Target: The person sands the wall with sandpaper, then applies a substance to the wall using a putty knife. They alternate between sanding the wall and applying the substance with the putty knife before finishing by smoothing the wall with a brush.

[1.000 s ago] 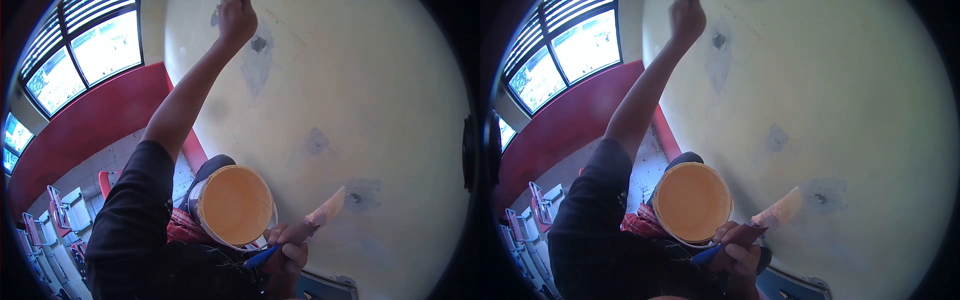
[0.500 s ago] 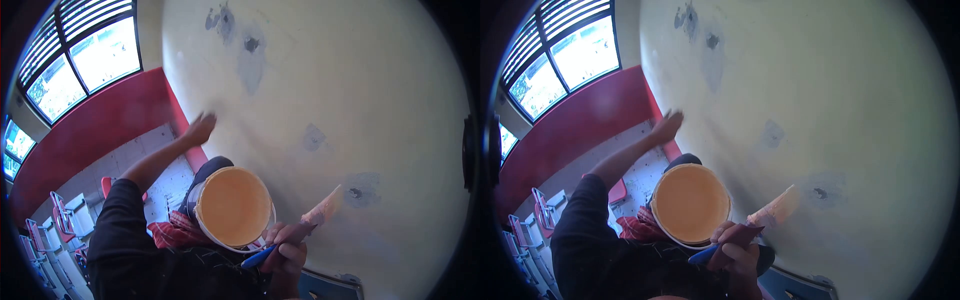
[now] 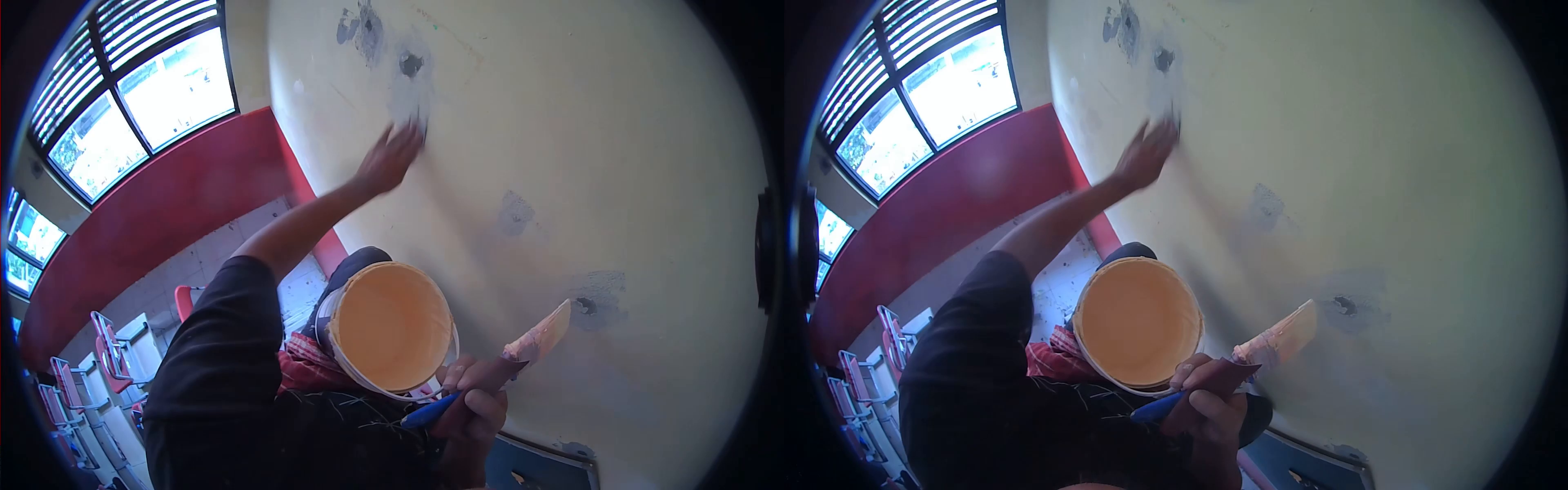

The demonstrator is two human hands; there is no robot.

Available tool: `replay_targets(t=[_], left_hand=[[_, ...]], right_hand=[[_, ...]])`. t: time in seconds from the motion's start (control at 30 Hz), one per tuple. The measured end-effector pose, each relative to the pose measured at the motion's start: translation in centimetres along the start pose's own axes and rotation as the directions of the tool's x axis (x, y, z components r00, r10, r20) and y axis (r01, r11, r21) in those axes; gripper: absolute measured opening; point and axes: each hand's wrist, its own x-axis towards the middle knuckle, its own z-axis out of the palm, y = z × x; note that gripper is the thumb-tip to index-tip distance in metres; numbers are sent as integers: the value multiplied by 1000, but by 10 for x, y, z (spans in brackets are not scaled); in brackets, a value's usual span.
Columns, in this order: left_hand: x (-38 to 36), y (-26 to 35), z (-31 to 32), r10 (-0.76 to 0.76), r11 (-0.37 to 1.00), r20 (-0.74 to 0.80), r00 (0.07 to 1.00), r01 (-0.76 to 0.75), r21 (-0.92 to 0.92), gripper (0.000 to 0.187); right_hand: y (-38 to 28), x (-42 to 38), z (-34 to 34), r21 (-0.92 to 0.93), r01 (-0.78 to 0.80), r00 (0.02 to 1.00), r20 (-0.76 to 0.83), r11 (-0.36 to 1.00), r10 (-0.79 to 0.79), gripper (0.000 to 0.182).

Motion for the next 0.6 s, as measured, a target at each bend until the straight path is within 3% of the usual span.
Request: replay_targets(t=[0.03,0.07,0.1,0.13,0.17,0.2,0.27,0.3,0.33,0.37,0.4,0.47,0.5,0.53,0.57,0.6], left_hand=[[-55,-1,20,157,977,39,987,-150,-149,44],[-131,-16,68,336,910,194,922,-265,-318,40],[-172,-13,46,436,876,531,726,-477,-67,37],[-219,-21,59,249,968,650,718,-203,-147,38],[-234,-25,52,73,997,687,723,-46,-57,38],[-214,-26,35,-117,993,786,607,96,74,41],[-187,-38,37,-279,960,526,804,241,142,43],[-155,-49,38,-376,915,335,864,404,-15,45],[-109,-52,24,-496,843,164,853,518,-142,44],[-61,-55,11,-554,803,-19,832,528,-277,43],[-14,-56,-8,-583,786,-179,792,495,-371,41],[64,-39,-62,-627,714,-342,700,340,-612,37],[87,-30,-71,-602,745,-430,673,278,-607,35],[101,-16,-79,-546,785,-479,687,220,-580,37],[106,-7,-75,-463,835,-428,776,221,-504,41],[100,4,-63,-385,875,-445,809,167,-454,42]], right_hand=[[1,0,-1,13,-13,1000,3,1000,13,22],[1,-1,-1,9,-19,1000,12,1000,19,22],[1,-1,-2,-1,-20,1000,23,1000,20,22],[-1,0,-3,-14,-16,999,32,1000,17,22],[-1,2,-5,-22,-11,999,44,1000,12,22],[1,1,-5,-29,-9,999,44,1000,11,22],[1,-7,-6,-19,-36,999,23,999,36,22],[0,-5,-7,-1,-41,999,25,999,42,22],[-1,-4,-8,16,-43,999,31,999,43,21],[0,-3,-8,0,-23,999,41,1000,23,21],[0,-3,-7,-14,4,999,50,1000,-3,21],[1,-5,-5,-17,29,999,40,999,-28,21],[0,-6,-3,-8,24,999,27,1000,-24,21],[0,-7,-2,0,19,1000,17,1000,-19,21],[0,-7,-3,-6,26,1000,18,1000,-26,21],[-1,-8,-4,-12,33,999,18,999,-33,21]])
